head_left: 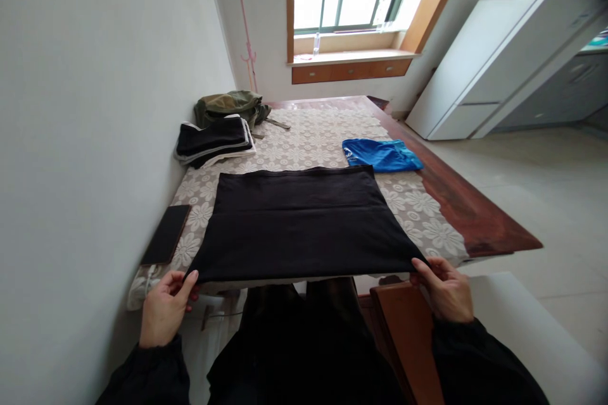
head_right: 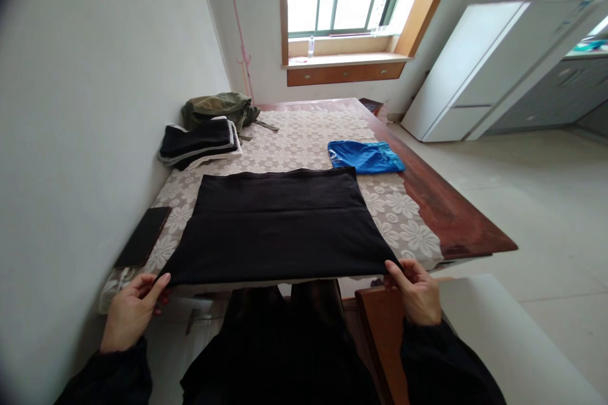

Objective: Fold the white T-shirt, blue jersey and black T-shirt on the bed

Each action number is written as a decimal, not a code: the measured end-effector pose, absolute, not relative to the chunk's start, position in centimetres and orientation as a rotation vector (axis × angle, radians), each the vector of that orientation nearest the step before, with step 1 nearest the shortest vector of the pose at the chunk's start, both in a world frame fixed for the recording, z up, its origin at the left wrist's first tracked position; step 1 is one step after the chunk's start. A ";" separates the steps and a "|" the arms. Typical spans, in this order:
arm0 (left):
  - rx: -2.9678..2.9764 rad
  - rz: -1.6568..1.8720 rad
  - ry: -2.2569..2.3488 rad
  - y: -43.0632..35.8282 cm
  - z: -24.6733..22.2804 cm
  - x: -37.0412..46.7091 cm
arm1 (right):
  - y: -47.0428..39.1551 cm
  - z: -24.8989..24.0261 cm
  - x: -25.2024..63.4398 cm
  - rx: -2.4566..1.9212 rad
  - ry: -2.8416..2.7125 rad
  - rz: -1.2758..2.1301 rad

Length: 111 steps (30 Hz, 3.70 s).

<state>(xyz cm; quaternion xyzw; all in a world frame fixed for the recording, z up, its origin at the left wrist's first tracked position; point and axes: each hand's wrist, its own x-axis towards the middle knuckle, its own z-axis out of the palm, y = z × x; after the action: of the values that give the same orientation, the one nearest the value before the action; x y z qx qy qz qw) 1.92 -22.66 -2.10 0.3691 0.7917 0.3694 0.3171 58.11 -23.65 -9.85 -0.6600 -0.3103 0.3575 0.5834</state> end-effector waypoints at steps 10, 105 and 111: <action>0.824 1.418 2.034 -23.7 -4.2 3.8 | -24.3 -9.8 54.0 -1.370 -0.525 0.578; 0.457 1.220 1.046 -24.6 -1.1 21.1 | -25.4 -6.3 37.3 -1.057 -0.889 1.523; 0.367 1.342 1.088 -24.6 -0.5 19.1 | -25.4 -5.6 39.4 -1.085 -0.799 1.442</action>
<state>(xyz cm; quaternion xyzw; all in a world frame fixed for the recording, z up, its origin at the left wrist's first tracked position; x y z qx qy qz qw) 19.12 -24.59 -0.52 0.1606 0.4758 0.5871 0.6349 39.37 -25.43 -5.61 -0.4588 -0.3379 0.6096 0.5512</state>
